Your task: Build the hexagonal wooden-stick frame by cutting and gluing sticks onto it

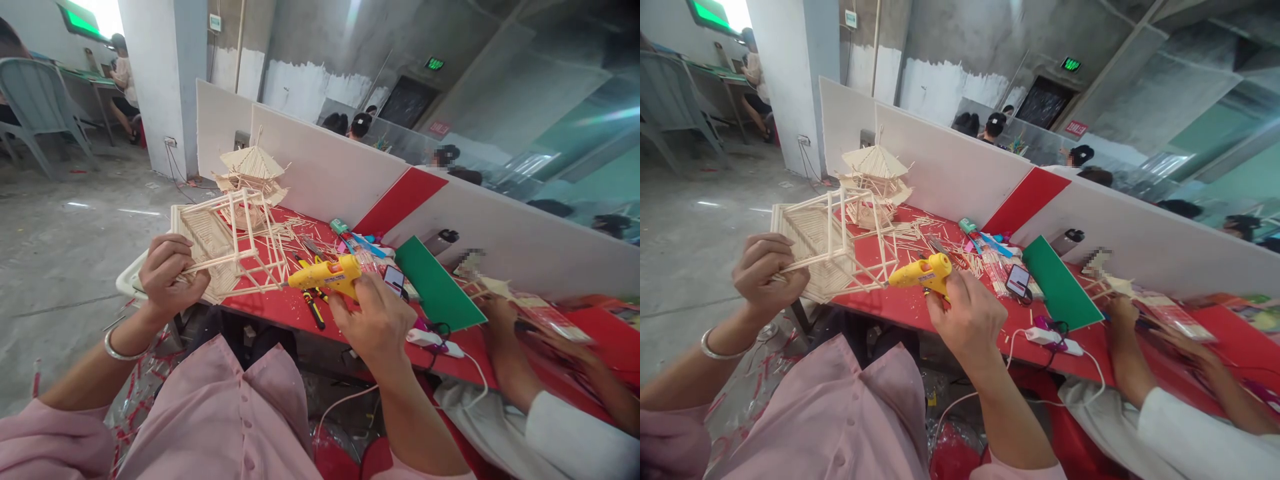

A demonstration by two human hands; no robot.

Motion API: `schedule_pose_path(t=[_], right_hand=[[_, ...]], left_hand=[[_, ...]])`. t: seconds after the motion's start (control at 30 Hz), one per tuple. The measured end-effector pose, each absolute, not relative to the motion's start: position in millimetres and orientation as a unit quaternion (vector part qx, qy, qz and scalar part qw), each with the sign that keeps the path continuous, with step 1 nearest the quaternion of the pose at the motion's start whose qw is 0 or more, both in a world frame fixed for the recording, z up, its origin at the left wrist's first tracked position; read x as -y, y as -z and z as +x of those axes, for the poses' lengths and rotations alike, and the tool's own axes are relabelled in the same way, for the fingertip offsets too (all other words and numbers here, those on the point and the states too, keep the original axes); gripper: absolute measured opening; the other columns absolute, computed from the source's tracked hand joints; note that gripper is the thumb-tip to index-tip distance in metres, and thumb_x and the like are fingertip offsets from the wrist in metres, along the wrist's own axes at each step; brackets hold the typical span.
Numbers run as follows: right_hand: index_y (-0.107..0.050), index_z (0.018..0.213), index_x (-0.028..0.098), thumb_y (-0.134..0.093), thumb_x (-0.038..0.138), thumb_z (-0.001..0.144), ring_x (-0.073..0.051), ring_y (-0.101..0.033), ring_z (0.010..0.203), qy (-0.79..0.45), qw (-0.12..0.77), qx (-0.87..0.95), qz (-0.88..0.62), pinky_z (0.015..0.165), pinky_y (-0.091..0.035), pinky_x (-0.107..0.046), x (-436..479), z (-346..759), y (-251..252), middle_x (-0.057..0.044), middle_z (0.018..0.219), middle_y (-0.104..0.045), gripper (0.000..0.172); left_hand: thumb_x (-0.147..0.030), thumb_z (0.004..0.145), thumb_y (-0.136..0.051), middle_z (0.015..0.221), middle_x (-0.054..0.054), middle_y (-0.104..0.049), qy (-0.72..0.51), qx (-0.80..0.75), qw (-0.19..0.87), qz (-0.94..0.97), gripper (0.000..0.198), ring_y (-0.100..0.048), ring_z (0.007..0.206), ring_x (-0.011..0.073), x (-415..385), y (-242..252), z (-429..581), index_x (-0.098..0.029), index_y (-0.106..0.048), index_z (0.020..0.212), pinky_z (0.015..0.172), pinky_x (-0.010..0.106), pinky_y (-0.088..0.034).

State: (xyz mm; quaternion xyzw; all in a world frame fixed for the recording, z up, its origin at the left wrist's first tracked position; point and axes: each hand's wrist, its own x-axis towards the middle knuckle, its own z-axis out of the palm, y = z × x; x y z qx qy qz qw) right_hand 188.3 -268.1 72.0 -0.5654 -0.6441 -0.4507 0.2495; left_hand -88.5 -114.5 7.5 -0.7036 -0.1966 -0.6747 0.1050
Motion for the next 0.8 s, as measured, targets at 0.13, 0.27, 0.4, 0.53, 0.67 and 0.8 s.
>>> schedule_pose_path(t=[0.13, 0.27, 0.4, 0.53, 0.67, 0.8], right_hand=[[-0.059, 0.087, 0.020, -0.061, 0.022, 0.078, -0.015, -0.054, 0.057, 0.437, 0.247, 0.646, -0.575, 0.054, -0.038, -0.027, 269.2, 187.8, -71.5, 0.001, 0.062, -0.056, 0.009], [-0.059, 0.084, 0.021, -0.061, 0.019, 0.076, -0.015, -0.053, 0.056, 0.426, 0.267, 0.647, -0.573, 0.053, -0.037, -0.027, 271.2, 188.0, -71.3, 0.002, 0.061, -0.056, 0.009], [-0.056, 0.083, 0.021, -0.060, 0.019, 0.076, -0.016, -0.052, 0.056, 0.432, 0.282, 0.644, -0.565, 0.052, -0.037, -0.027, 271.8, 187.7, -72.6, 0.001, 0.061, -0.056, 0.008], [-0.056, 0.084, 0.020, -0.061, 0.018, 0.076, -0.016, -0.050, 0.055, 0.447, 0.296, 0.638, -0.552, 0.051, -0.036, -0.027, 270.8, 185.5, -74.3, 0.001, 0.060, -0.055, 0.010], [-0.056, 0.086, 0.021, -0.061, 0.018, 0.076, -0.016, -0.052, 0.056, 0.447, 0.285, 0.638, -0.558, 0.051, -0.037, -0.028, 272.1, 183.9, -74.5, 0.001, 0.062, -0.057, 0.011], [-0.056, 0.085, 0.022, -0.060, 0.020, 0.076, -0.015, -0.052, 0.054, 0.444, 0.283, 0.631, -0.569, 0.051, -0.038, -0.027, 275.6, 184.2, -74.0, 0.002, 0.061, -0.056, 0.010]], left_hand=[[-0.008, 0.054, -0.066, 0.063, 0.002, -0.056, 0.678, 0.206, 0.099, -0.699, 0.026, -0.064, 0.070, 0.0245, 112.7, -3.6, -89.4, -0.025, -0.049, 0.062, 0.064, 0.043, -0.050], [-0.009, 0.056, -0.067, 0.063, 0.002, -0.057, 0.682, 0.221, 0.081, -0.692, 0.025, -0.063, 0.070, 0.0244, 110.5, 0.7, -90.6, -0.025, -0.049, 0.061, 0.065, 0.044, -0.050], [-0.007, 0.057, -0.067, 0.064, 0.001, -0.055, 0.694, 0.202, 0.070, -0.688, 0.024, -0.062, 0.071, 0.0223, 109.3, 1.6, -90.6, -0.023, -0.051, 0.062, 0.065, 0.042, -0.050], [-0.007, 0.057, -0.068, 0.064, 0.001, -0.055, 0.702, 0.199, 0.061, -0.681, 0.023, -0.062, 0.071, 0.0220, 110.0, 0.6, -88.6, -0.023, -0.051, 0.061, 0.065, 0.042, -0.050], [-0.006, 0.057, -0.067, 0.062, 0.001, -0.054, 0.708, 0.197, 0.061, -0.675, 0.023, -0.062, 0.070, 0.0225, 111.8, -0.3, -86.7, -0.023, -0.050, 0.060, 0.064, 0.042, -0.050], [-0.006, 0.058, -0.066, 0.063, 0.001, -0.055, 0.710, 0.215, 0.040, -0.669, 0.023, -0.061, 0.071, 0.0228, 112.9, 0.8, -86.4, -0.023, -0.051, 0.060, 0.067, 0.043, -0.050]])
